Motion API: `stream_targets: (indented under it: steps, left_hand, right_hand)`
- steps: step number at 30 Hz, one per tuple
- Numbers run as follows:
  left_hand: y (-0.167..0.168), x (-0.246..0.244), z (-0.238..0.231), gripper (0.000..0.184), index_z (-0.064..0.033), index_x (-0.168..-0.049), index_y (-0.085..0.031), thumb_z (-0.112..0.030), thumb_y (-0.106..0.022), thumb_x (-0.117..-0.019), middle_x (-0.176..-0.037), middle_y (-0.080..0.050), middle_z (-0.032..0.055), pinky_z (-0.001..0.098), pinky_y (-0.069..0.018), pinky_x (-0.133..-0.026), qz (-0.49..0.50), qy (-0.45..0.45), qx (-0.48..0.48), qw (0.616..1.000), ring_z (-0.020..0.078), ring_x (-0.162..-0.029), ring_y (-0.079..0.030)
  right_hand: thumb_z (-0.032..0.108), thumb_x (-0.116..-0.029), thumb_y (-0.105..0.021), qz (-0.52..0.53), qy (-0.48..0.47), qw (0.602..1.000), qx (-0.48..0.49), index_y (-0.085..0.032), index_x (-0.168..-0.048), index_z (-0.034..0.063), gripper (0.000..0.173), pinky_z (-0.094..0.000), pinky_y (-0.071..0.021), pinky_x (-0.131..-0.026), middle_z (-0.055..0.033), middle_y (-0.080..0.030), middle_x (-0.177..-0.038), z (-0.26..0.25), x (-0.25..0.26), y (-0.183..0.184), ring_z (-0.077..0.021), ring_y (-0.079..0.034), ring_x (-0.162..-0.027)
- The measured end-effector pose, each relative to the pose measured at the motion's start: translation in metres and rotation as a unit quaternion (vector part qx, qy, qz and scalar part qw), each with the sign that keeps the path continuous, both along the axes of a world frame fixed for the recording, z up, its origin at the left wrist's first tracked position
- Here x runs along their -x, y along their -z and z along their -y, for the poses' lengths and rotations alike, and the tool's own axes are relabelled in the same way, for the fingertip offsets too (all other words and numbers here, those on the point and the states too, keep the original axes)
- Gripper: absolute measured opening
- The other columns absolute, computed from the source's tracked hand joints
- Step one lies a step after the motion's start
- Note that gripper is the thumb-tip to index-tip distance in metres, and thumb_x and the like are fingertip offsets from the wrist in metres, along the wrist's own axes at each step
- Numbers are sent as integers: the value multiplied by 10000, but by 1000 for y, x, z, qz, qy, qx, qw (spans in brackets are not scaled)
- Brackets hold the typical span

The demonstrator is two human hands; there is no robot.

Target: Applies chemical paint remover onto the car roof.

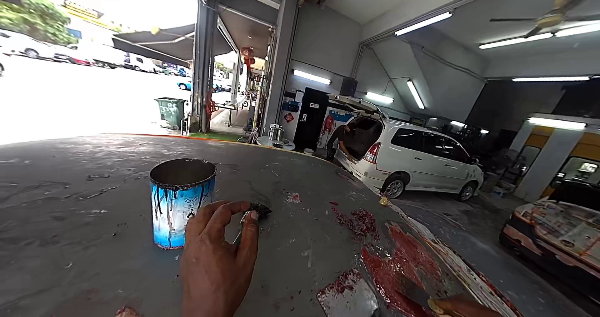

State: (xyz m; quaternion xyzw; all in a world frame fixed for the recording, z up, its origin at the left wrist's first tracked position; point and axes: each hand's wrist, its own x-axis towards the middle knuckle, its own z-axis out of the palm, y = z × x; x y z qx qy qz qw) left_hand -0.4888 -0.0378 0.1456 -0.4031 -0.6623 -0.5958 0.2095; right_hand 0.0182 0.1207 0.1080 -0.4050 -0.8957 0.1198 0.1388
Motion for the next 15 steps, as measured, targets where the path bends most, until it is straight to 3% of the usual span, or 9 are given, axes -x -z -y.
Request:
stream_targets:
  steps: [5, 10, 15]
  left_hand:
    - [-1, 2, 0, 327, -193, -1019, -751, -439, -570, -901, -1089, -668, 32, 370, -488, -695, 3, -5, -9, 1000, 196, -958, -613]
    - [-3, 2, 0, 304, -210, -999, -754, -438, -580, -897, -1058, -664, 16, 346, -506, -696, 16, -13, -18, 1000, 178, -937, -622]
    - [-5, 4, 2, 247, -225, -993, -766, -387, -605, -901, -1072, -673, 2, 333, -528, -732, 35, -18, -27, 999, 152, -943, -631]
  right_hand:
    - [205, -993, -677, -87, -21, 996, -17, -704, -1308, 57, 350, -445, -536, -1034, -173, -709, -1242, -20, 41, -9, -272, -676, -1157]
    - [172, -984, -689, -105, -51, 993, -17, -700, -1312, 53, 349, -425, -545, -1012, -176, -701, -1251, -32, 85, -44, -250, -677, -1143]
    - [271, -962, -684, -71, -90, 991, -64, -722, -1293, 147, 356, -459, -566, -966, -106, -713, -1213, -79, 184, -77, -233, -690, -1093]
